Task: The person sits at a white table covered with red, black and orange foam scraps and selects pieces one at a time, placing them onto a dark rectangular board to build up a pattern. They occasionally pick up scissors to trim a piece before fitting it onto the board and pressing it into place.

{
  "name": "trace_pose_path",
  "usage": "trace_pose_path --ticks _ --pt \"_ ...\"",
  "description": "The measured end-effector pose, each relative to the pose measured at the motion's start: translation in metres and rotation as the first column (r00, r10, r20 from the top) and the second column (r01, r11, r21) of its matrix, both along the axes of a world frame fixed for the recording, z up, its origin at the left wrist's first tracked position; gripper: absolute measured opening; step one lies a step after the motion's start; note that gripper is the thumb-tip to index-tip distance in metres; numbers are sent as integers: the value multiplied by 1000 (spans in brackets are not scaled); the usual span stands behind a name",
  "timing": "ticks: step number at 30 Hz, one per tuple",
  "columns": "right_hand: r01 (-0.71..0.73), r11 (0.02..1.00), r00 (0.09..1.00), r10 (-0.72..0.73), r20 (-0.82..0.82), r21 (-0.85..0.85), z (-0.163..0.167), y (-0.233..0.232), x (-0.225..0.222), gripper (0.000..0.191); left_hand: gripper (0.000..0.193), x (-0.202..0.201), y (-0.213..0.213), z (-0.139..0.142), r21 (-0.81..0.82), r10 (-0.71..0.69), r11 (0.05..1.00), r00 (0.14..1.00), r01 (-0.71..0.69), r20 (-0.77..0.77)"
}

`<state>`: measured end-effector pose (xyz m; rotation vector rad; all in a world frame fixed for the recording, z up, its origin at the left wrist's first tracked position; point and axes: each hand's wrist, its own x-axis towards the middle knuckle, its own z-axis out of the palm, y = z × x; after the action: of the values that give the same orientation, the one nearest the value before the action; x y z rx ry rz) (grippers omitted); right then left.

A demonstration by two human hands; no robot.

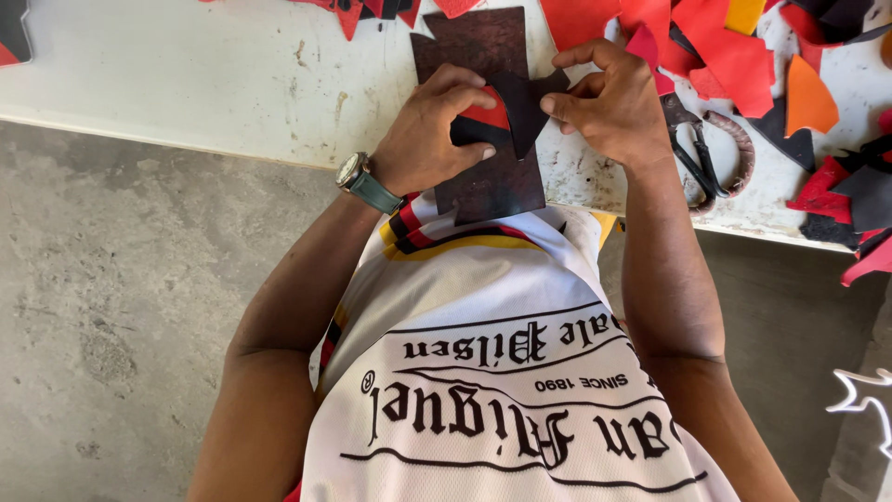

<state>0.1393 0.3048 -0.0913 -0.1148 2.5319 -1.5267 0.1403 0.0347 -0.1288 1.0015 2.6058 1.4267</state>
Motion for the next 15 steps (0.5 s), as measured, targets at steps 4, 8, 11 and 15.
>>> trace_pose_path --ticks 4,8,11,15 --pt "-1 1000 1000 1 -12 15 2 -1 1 39 41 1 1 -2 -4 -3 1000 1000 3 9" --pt "34 999 999 -34 -28 21 0 -1 2 37 33 4 2 -4 -85 -20 996 997 14 -74" --pt "24 999 999 -23 -36 27 -1 0 4 36 31 6 2 -4 -108 -28 994 996 19 -81" --pt "20 1000 1000 -20 -18 17 0 0 8 36 32 6 3 -2 -111 -25 994 999 20 -43"
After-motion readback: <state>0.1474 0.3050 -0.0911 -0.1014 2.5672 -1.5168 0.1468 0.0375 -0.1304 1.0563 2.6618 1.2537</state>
